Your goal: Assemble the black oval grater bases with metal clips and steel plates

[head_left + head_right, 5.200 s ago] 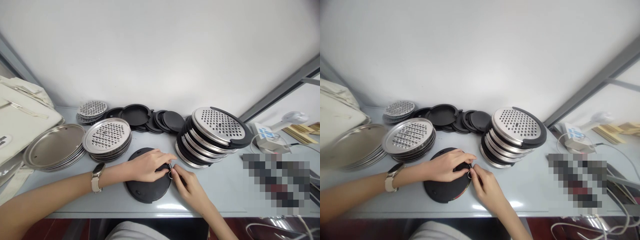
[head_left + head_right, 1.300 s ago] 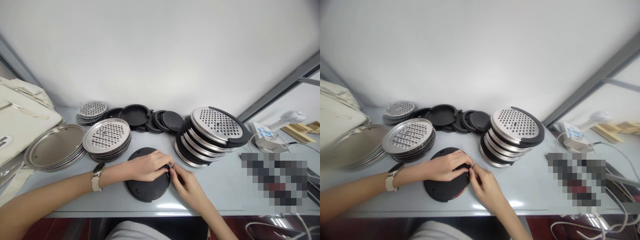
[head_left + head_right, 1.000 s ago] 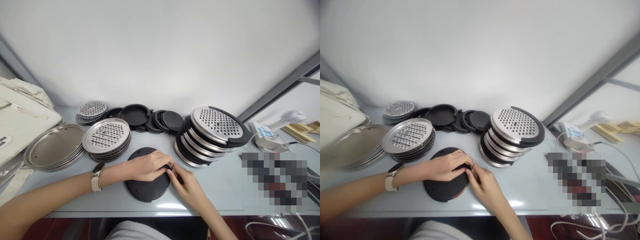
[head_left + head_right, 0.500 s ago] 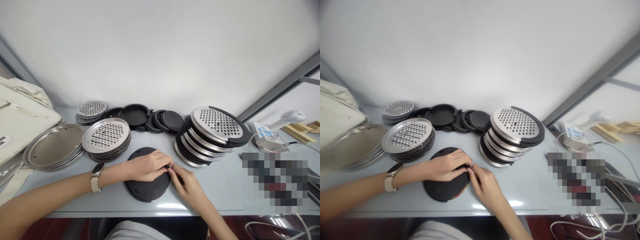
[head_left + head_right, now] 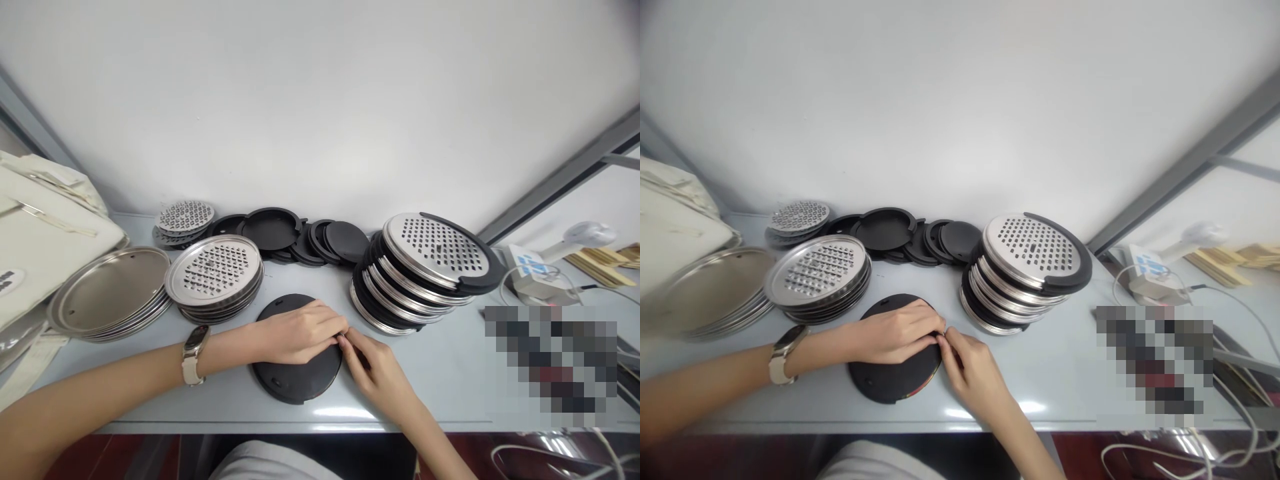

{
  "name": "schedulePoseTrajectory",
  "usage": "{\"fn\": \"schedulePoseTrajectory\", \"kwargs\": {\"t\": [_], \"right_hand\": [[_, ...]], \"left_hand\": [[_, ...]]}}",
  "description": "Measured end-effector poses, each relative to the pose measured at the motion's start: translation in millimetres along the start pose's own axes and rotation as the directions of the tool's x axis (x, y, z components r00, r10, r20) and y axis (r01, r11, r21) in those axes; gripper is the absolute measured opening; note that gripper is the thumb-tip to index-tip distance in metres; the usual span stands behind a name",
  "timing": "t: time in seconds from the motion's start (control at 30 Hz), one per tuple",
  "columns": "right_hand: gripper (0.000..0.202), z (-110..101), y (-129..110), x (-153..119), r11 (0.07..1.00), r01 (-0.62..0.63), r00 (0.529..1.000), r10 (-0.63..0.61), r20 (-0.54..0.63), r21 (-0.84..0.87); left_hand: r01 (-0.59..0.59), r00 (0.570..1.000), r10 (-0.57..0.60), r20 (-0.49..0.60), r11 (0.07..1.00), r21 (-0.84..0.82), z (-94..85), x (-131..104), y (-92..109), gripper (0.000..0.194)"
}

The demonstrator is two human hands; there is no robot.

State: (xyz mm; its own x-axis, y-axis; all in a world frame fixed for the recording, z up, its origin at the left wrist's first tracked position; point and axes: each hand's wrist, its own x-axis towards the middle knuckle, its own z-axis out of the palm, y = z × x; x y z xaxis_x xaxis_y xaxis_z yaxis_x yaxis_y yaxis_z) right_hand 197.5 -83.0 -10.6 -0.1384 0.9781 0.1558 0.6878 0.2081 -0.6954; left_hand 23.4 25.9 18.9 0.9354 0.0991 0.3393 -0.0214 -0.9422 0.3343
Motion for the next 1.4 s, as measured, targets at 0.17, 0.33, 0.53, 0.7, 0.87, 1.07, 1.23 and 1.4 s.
{"fn": "schedulePoseTrajectory", "kwargs": {"t": [0.17,0.33,0.53,0.7,0.87,1.07,1.23,1.4], "right_hand": [[0.024,0.0,-0.1,1.7,1.0,-0.009,1.0,0.009,0.008,0.008],[0.025,0.0,0.1,1.4,1.0,-0.01,1.0,0.01,0.006,0.016],[0.027,-0.2,-1.3,0.3,1.0,0.002,1.0,-0.002,0.002,0.012],[0.026,-0.2,-0.8,0.2,1.0,0.014,1.0,-0.014,0.0,-0.006],[0.026,-0.6,-1.0,-0.2,0.999,0.036,0.999,-0.036,-0.01,-0.037],[0.025,-0.2,-1.1,0.2,0.997,0.047,0.999,-0.049,-0.022,-0.053],[0.026,0.6,-0.5,0.8,0.997,0.048,0.998,-0.05,-0.028,-0.063],[0.026,1.2,-0.3,0.3,0.997,0.053,0.998,-0.055,-0.029,-0.061]], "left_hand": [[0.006,1.0,-0.007,0.031,1.0,0.028,-1.1,-0.1,1.9,0.014],[0.01,0.999,-0.011,0.04,1.0,0.023,-1.9,-0.2,2.5,0.014],[-0.006,1.0,0.006,0.019,1.0,0.01,0.1,-0.4,-0.5,0.011],[-0.005,1.0,0.005,-0.003,1.0,0.012,0.7,-0.6,-0.2,0.012],[-0.003,1.0,0.003,-0.011,1.0,0.005,0.4,-0.6,0.6,0.013],[0.005,1.0,-0.006,-0.013,0.999,-0.037,-1.1,-0.5,1.1,0.013],[0.019,1.0,-0.019,-0.002,0.998,-0.055,-0.5,-0.9,0.9,0.013],[-0.001,1.0,0.002,0.02,1.0,-0.029,0.8,-0.7,0.0,0.014]]}}
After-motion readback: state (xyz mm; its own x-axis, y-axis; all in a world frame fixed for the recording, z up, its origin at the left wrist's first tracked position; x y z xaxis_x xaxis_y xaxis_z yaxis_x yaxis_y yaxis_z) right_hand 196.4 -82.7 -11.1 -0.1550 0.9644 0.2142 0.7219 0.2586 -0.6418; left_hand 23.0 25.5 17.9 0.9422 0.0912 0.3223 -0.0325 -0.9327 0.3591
